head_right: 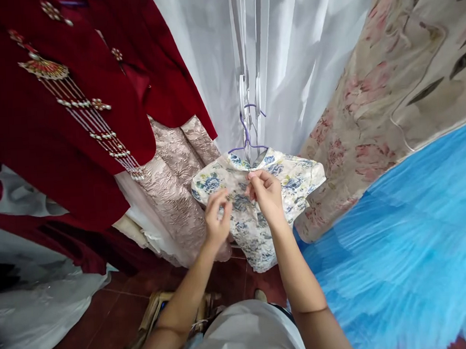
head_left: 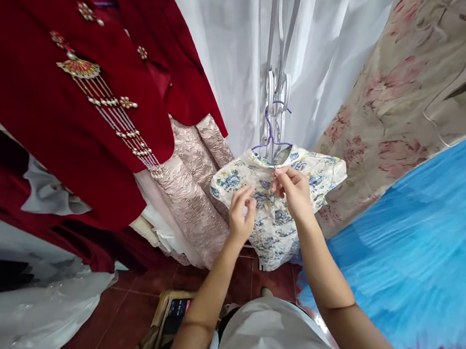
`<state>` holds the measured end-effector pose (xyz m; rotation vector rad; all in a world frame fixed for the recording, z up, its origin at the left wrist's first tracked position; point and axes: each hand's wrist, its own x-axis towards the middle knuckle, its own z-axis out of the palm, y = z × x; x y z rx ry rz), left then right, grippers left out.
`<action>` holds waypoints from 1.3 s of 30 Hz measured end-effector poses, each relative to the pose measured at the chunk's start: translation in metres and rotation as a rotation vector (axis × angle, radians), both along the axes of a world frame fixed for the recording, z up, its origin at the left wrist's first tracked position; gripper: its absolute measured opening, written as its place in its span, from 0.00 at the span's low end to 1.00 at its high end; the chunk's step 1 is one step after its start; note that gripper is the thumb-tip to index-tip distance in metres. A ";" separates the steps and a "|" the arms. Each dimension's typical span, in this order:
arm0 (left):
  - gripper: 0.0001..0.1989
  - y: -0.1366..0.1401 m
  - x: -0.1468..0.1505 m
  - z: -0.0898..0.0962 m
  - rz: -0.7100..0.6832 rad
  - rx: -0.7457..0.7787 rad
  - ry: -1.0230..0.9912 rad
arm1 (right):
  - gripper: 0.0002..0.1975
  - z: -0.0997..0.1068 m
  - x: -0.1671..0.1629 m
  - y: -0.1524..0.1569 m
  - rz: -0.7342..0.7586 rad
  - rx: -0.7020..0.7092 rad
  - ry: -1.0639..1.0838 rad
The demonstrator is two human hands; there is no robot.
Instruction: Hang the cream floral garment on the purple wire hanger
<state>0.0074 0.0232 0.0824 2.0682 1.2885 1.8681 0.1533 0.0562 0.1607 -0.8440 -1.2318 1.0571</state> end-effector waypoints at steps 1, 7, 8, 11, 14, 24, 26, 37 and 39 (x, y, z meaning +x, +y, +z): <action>0.17 0.011 -0.004 0.021 -0.003 0.056 0.056 | 0.16 -0.001 0.001 -0.002 0.002 0.009 -0.015; 0.12 0.060 -0.005 0.092 -0.188 0.111 0.457 | 0.17 -0.003 0.003 0.000 -0.035 0.067 -0.087; 0.12 0.063 -0.003 0.096 -0.179 0.134 0.466 | 0.17 -0.005 0.003 0.003 -0.049 0.068 -0.086; 0.12 0.068 -0.003 0.107 -0.164 0.195 0.413 | 0.16 -0.017 -0.001 0.011 -0.109 0.052 -0.102; 0.11 0.077 -0.026 0.125 -0.097 0.207 0.225 | 0.16 -0.041 -0.007 0.009 -0.135 -0.001 -0.170; 0.21 0.131 -0.176 0.053 -0.224 -0.125 -0.728 | 0.14 -0.129 -0.040 -0.040 0.001 -0.209 -0.242; 0.24 0.121 -0.172 0.020 -0.265 -0.218 -0.980 | 0.15 -0.135 -0.044 -0.040 0.021 -0.237 -0.319; 0.16 0.020 -0.050 -0.019 -0.568 -0.505 0.034 | 0.18 -0.127 -0.030 -0.050 0.265 -0.124 -0.526; 0.17 0.017 -0.034 -0.019 -0.703 -0.609 0.047 | 0.22 -0.118 -0.018 -0.057 0.301 -0.167 -0.495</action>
